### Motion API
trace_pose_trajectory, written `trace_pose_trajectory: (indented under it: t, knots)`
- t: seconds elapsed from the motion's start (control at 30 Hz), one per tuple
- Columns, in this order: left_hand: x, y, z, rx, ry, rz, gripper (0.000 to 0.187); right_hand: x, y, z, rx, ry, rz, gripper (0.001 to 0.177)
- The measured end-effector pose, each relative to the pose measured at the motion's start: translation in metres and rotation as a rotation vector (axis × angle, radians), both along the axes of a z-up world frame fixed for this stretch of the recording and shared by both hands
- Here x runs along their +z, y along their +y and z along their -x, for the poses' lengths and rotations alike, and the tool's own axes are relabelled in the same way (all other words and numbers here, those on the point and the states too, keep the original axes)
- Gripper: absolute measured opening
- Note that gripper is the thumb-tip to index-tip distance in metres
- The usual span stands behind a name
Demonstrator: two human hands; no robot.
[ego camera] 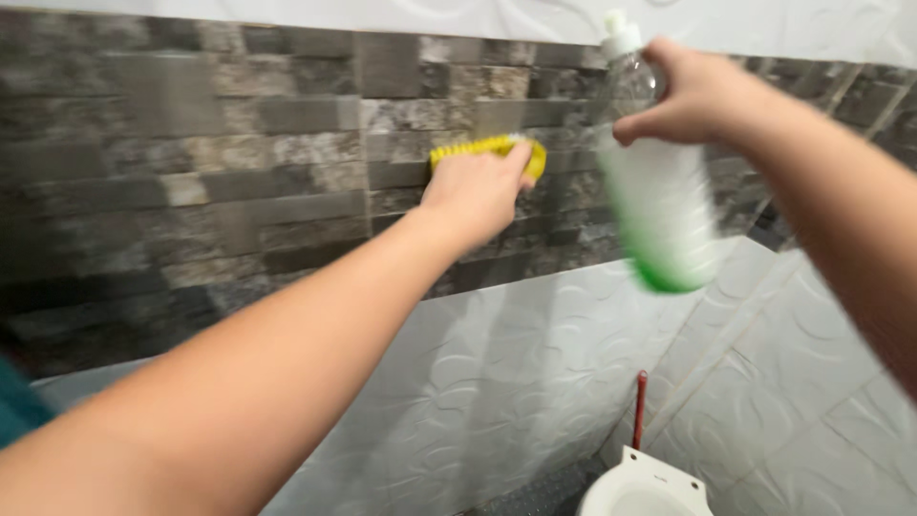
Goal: The person scrubs the bathroom wall with a yellow brush while holding a bottle of cleaning solution. They repeatedly apply the solution to the wall and scrub the surface in a repetitive motion.
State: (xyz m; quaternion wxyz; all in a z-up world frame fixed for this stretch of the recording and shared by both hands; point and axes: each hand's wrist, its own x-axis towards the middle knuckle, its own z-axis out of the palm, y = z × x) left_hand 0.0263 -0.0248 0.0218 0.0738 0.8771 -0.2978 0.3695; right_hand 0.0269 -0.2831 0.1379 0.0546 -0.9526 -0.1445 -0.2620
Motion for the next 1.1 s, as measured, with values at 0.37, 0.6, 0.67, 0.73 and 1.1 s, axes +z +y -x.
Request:
trace_pose_trajectory:
  t: [0.37, 0.6, 0.67, 0.73, 1.1]
  knots:
    - [-0.004, -0.098, -0.054, -0.041, 0.052, -0.021, 0.029, -0.147, -0.082, 0.04, -0.091, 0.199, -0.688, 0.079]
    - [-0.028, -0.014, 0.004, 0.06, 0.013, -0.016, 0.029, -0.205, -0.088, 0.052, -0.142, 0.242, -0.769, 0.078]
    - [-0.012, 0.005, 0.014, 0.093, -0.107, 0.013, 0.027, -0.213, -0.08, 0.048, -0.122, 0.263, -0.802, 0.077]
    - [0.01, 0.015, 0.014, 0.106, -0.198, 0.06, 0.03, -0.219, -0.076, 0.047, -0.179, 0.278, -0.791, 0.076]
    - [0.031, -0.076, -0.049, -0.048, -0.071, 0.088, 0.033, -0.209, -0.078, 0.051, -0.154, 0.226, -0.869, 0.072]
